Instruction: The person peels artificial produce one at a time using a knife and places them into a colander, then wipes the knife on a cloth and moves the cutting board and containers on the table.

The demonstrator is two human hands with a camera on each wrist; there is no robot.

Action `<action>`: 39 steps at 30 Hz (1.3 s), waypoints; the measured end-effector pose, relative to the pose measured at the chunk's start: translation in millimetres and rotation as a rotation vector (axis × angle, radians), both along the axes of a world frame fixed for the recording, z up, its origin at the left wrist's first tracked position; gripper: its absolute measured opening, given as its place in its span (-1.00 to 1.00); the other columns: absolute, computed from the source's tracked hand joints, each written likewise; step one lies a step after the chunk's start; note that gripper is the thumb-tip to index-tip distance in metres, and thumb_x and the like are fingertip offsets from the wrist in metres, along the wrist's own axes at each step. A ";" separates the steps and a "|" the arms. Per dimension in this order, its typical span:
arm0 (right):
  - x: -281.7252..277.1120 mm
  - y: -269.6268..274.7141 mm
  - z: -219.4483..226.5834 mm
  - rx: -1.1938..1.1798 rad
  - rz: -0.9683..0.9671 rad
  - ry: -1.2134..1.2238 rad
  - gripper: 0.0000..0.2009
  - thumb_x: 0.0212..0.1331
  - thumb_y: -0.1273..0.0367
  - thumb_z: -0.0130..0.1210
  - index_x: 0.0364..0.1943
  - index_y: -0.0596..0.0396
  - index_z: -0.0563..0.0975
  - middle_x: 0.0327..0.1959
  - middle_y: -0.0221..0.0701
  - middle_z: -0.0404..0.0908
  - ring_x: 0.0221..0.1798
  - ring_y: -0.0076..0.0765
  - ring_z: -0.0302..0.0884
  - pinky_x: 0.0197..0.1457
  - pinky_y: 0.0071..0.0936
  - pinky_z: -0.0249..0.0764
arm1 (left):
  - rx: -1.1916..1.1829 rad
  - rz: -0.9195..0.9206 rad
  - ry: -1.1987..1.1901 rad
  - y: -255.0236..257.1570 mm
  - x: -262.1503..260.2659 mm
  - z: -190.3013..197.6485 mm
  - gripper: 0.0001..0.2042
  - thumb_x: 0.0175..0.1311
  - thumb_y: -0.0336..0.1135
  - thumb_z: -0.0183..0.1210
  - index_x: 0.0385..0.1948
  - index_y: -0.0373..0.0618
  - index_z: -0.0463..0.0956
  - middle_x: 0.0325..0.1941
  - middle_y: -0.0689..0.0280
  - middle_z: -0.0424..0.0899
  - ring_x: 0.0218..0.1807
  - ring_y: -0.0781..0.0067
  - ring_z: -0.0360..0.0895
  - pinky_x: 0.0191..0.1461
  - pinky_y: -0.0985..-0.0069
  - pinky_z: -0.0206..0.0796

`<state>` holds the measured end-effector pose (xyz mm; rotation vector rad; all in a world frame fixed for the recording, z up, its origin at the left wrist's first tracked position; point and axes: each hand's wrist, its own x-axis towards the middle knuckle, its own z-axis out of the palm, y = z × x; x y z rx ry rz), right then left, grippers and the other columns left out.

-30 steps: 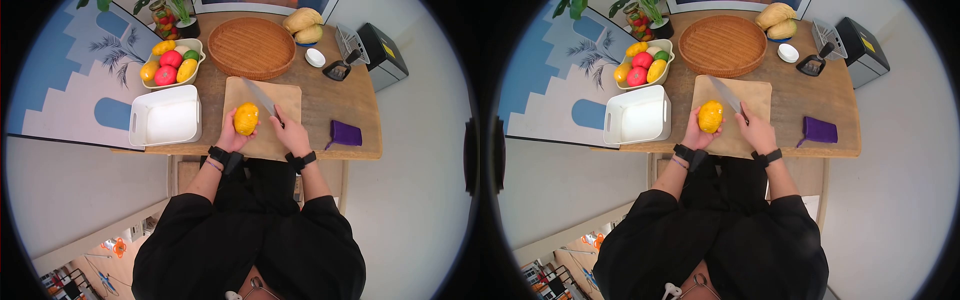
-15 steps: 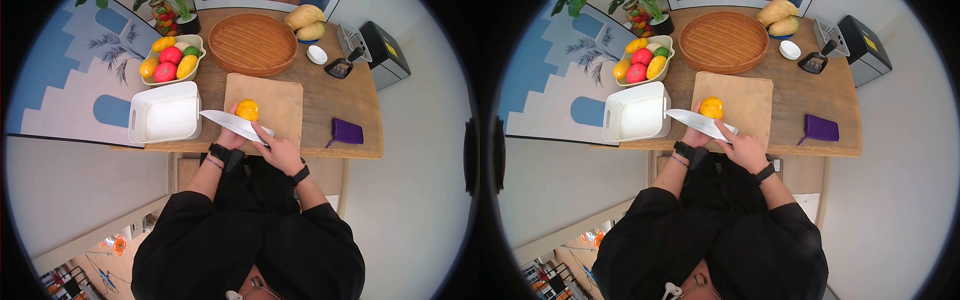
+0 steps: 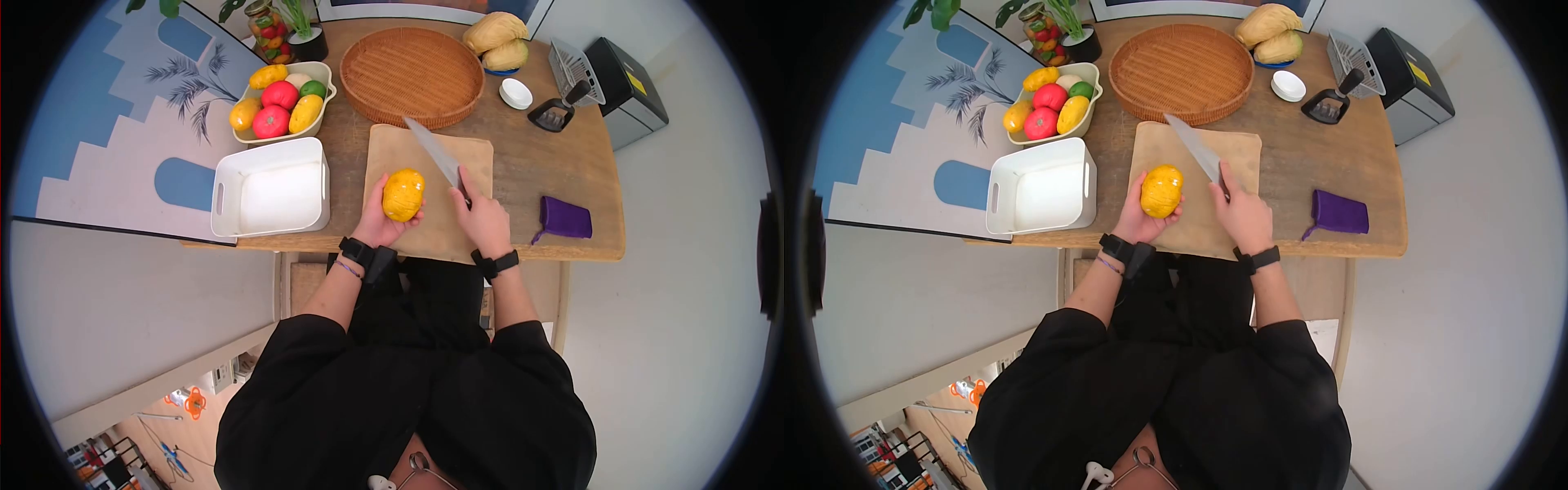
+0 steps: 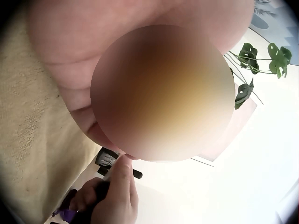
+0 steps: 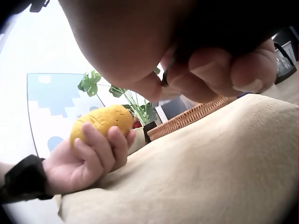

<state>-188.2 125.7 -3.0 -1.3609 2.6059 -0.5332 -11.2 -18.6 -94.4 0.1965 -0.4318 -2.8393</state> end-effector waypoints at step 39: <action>57.5 36.8 6.6 -0.265 0.044 -0.323 -0.48 0.43 0.08 0.13 0.46 -0.34 0.41 -0.19 -0.08 0.75 -0.24 0.18 0.72 -0.20 -0.16 0.61 | -0.185 -0.188 -0.310 91.3 81.3 57.7 -0.41 0.56 0.19 -0.08 0.32 -0.13 0.41 0.30 0.08 0.58 0.35 0.20 0.50 0.40 0.25 0.32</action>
